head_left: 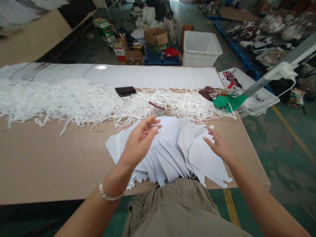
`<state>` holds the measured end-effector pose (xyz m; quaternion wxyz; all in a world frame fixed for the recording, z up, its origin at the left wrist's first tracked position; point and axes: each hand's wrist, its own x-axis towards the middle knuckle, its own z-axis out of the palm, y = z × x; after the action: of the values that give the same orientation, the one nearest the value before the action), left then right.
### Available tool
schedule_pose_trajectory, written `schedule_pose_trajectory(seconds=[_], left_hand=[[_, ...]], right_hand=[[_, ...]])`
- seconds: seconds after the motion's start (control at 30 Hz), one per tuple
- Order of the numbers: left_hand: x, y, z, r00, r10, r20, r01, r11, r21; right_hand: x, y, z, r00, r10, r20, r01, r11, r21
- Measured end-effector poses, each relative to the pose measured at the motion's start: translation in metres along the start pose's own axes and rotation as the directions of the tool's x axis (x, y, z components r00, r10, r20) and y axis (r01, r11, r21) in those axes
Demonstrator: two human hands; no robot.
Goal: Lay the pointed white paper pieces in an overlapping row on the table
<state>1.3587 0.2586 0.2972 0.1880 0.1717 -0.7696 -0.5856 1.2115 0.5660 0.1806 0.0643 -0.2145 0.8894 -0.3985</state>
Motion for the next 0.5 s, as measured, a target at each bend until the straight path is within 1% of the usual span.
schedule_pose_trajectory(seconds=[0.03,0.07,0.13,0.17,0.2,0.23,0.27,0.33,0.4,0.43,0.5], left_hand=[[0.002,-0.015,0.017,0.997,-0.032,0.065,0.031,0.999,0.014],[0.005,-0.031,0.037,0.992,-0.061,0.113,0.057,0.997,0.044],[0.012,-0.057,0.078,0.983,-0.095,0.156,0.071,0.986,0.151],[0.015,-0.066,0.096,0.982,-0.098,0.163,0.062,0.975,0.213],[0.019,-0.072,0.112,0.978,-0.095,0.184,0.041,0.959,0.28],[0.023,-0.075,0.126,0.973,-0.09,0.212,0.011,0.938,0.346],[0.025,-0.075,0.137,0.969,-0.091,0.229,-0.014,0.908,0.419],[0.027,-0.073,0.151,0.956,-0.123,0.268,-0.047,0.834,0.55],[0.022,-0.072,0.157,0.931,-0.193,0.311,-0.052,0.772,0.634],[0.018,-0.072,0.158,0.92,-0.217,0.327,-0.055,0.755,0.654],[0.008,-0.076,0.155,0.913,-0.225,0.341,-0.061,0.75,0.659]], right_hand=[[-0.016,0.023,0.017,0.99,0.095,0.107,-0.094,0.995,-0.017],[-0.034,0.044,0.033,0.968,0.127,0.219,-0.119,0.992,-0.048],[-0.07,0.076,0.06,0.909,0.118,0.401,-0.071,0.989,-0.132],[-0.085,0.086,0.07,0.881,0.128,0.455,-0.053,0.983,-0.173],[-0.097,0.093,0.079,0.864,0.137,0.485,-0.036,0.977,-0.212],[-0.105,0.098,0.086,0.857,0.145,0.495,-0.022,0.969,-0.245],[-0.111,0.102,0.092,0.861,0.145,0.488,-0.009,0.963,-0.271],[-0.117,0.111,0.102,0.883,0.114,0.455,0.029,0.955,-0.295],[-0.119,0.123,0.11,0.907,0.042,0.419,0.085,0.956,-0.279],[-0.119,0.129,0.114,0.916,-0.001,0.401,0.116,0.958,-0.262],[-0.119,0.141,0.121,0.932,-0.083,0.352,0.169,0.961,-0.221]])
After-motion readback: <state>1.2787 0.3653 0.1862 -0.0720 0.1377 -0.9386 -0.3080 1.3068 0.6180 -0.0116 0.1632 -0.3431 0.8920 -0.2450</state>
